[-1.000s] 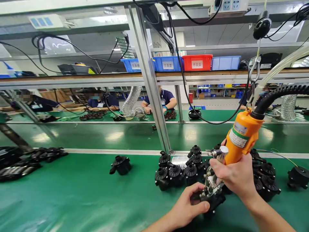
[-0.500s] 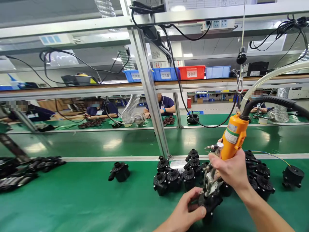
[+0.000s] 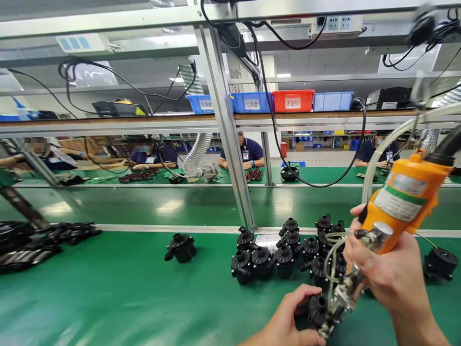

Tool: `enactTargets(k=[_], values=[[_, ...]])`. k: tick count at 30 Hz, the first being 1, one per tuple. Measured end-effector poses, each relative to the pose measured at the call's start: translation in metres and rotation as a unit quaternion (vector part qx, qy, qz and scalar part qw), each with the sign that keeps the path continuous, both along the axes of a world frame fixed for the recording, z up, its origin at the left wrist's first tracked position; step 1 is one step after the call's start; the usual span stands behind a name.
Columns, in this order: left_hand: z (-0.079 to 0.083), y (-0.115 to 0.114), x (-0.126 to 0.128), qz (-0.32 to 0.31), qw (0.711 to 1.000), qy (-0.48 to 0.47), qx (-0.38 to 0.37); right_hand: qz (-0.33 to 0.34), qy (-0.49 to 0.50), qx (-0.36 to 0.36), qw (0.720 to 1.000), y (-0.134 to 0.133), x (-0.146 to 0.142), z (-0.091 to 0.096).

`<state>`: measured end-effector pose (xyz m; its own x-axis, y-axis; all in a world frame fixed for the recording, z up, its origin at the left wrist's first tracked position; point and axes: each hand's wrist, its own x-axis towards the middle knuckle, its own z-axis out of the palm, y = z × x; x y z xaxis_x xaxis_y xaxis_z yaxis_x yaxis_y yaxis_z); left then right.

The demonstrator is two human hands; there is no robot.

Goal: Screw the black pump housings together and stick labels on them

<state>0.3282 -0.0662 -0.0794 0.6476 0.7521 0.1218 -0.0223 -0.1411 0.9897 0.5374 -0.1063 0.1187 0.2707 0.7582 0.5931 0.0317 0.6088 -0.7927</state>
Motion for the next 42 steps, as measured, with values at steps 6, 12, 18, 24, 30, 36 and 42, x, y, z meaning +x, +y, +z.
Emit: enactTargets(k=[6,12,18,24,30,36,42], values=[[0.018,-0.001,0.002,-0.023,0.999,-0.023,0.014,0.061,0.070,-0.017,0.996,0.000,-0.022,-0.004],[0.022,-0.009,0.004,0.007,1.000,-0.006,-0.005,0.079,0.091,0.003,0.993,0.000,-0.028,-0.010],[0.019,-0.007,0.002,0.001,1.000,-0.011,0.011,0.049,0.053,-0.025,0.997,0.010,-0.029,-0.012],[0.010,-0.005,0.002,0.014,1.000,-0.015,0.009,0.046,0.054,-0.015,0.997,0.008,-0.031,-0.010],[0.007,-0.005,0.002,0.013,1.000,0.004,0.008,0.058,0.053,-0.026,0.997,0.011,-0.029,-0.013],[0.012,-0.002,0.002,-0.005,0.999,-0.004,0.033,0.030,0.008,0.012,0.999,0.007,-0.046,-0.003],[0.000,0.000,0.001,0.011,0.999,0.005,0.047,0.033,0.022,0.006,0.999,0.010,-0.063,-0.019]])
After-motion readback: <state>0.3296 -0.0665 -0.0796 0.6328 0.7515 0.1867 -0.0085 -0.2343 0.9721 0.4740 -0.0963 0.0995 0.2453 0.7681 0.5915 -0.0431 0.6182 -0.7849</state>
